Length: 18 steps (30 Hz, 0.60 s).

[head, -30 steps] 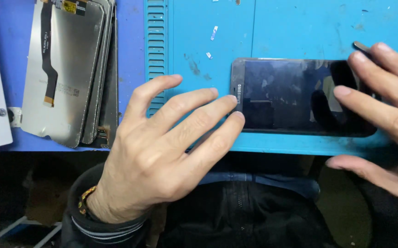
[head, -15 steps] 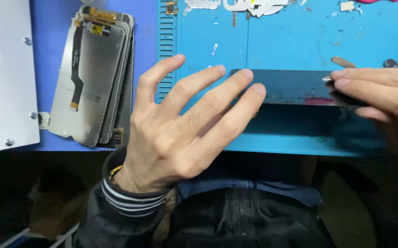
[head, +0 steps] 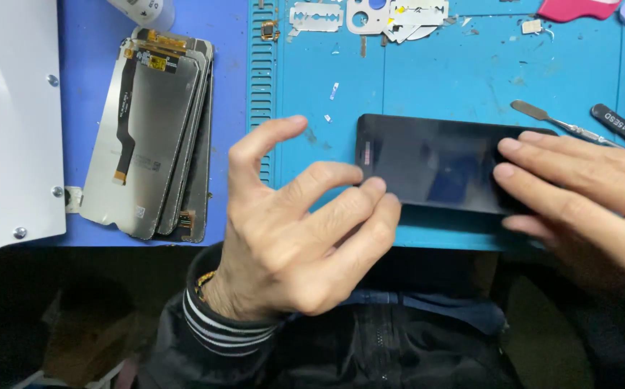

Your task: The person cleans the internal components and screen of a disassembled smartphone using a gray cloth. They wipe the exposed circuit board and the display surface, then spray the cloth with a liquid from a bottle and continue wiping the screen.

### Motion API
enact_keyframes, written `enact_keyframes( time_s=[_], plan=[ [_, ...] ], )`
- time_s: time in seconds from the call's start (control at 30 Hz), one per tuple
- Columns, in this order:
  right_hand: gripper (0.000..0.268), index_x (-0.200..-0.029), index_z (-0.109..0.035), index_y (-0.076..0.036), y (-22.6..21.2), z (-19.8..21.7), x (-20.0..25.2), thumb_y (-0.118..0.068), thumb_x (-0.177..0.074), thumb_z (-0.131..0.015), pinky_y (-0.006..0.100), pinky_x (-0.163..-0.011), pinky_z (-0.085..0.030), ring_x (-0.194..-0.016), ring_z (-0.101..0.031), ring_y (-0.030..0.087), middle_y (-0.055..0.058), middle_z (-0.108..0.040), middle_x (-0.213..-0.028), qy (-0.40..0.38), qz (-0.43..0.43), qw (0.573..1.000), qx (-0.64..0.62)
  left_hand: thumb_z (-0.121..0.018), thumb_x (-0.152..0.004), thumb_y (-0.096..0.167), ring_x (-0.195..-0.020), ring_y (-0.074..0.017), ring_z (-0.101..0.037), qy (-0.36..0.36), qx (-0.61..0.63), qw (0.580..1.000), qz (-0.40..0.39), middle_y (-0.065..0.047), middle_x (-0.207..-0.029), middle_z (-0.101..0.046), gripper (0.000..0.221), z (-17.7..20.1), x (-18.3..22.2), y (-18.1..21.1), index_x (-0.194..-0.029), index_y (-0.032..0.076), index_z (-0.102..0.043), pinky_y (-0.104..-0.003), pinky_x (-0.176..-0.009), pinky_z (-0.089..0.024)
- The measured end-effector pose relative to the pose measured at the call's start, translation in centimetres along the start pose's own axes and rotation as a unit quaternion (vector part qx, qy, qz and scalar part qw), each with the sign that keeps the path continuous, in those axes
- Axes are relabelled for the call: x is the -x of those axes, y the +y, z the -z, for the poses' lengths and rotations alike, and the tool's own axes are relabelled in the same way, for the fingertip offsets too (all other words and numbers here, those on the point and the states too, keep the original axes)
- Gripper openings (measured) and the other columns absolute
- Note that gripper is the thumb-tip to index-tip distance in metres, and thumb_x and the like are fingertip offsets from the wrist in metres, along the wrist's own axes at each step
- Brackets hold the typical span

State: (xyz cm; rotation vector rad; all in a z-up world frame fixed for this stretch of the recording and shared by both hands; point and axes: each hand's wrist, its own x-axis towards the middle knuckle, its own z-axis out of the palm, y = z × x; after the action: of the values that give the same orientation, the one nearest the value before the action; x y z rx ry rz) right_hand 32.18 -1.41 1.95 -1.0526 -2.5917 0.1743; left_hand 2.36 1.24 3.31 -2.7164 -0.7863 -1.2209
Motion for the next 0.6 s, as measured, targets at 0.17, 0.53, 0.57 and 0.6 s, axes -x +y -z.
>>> enact_keyframes(
  time_s=[0.17, 0.53, 0.57, 0.6],
  plan=[
    [0.054, -0.130, -0.067, 0.001, 0.4, -1.1, 1.1, -0.027, -0.085, -0.074, 0.055, -0.110, -0.056, -0.128, -0.068, 0.044, 0.025, -0.068, -0.139, -0.027, 0.021, 0.999, 0.042, -0.063, -0.099, -0.002, -0.081, -0.0237, -0.068, -0.046, -0.003, 0.998, 0.053, -0.004, -0.091, -0.070, 0.015, -0.4, 1.3, 0.9, -0.090, 0.007, -0.072, -0.052, -0.088, -0.043],
    [0.054, -0.132, -0.065, 0.000, 0.4, -1.7, 1.7, -0.025, -0.085, -0.073, 0.059, -0.115, -0.052, -0.136, -0.063, 0.046, 0.025, -0.065, -0.142, -0.030, -0.020, 0.999, 0.011, -0.058, -0.102, 0.006, -0.092, -0.0195, -0.074, -0.083, -0.011, 0.996, 0.033, -0.004, -0.101, -0.071, 0.023, -0.3, 2.5, 0.6, -0.102, 0.006, -0.081, -0.053, -0.091, -0.046],
    [0.052, -0.131, -0.066, 0.000, 0.5, -1.8, 1.8, -0.025, -0.086, -0.073, 0.058, -0.114, -0.053, -0.135, -0.063, 0.046, 0.026, -0.066, -0.142, -0.030, -0.018, 0.999, 0.019, -0.058, -0.102, 0.008, -0.090, -0.0171, -0.074, -0.078, -0.011, 0.996, 0.031, -0.002, -0.103, -0.073, 0.023, -0.4, 2.7, 0.4, -0.102, 0.009, -0.081, -0.051, -0.091, -0.045],
    [0.051, -0.131, -0.067, -0.001, 0.6, -1.9, 1.9, -0.025, -0.086, -0.073, 0.058, -0.113, -0.053, -0.135, -0.064, 0.046, 0.027, -0.066, -0.142, -0.031, -0.015, 0.999, 0.027, -0.057, -0.102, 0.009, -0.088, -0.0147, -0.075, -0.073, -0.010, 0.997, 0.029, 0.000, -0.104, -0.074, 0.024, -0.5, 3.0, 0.3, -0.103, 0.012, -0.080, -0.049, -0.090, -0.044]
  ],
)
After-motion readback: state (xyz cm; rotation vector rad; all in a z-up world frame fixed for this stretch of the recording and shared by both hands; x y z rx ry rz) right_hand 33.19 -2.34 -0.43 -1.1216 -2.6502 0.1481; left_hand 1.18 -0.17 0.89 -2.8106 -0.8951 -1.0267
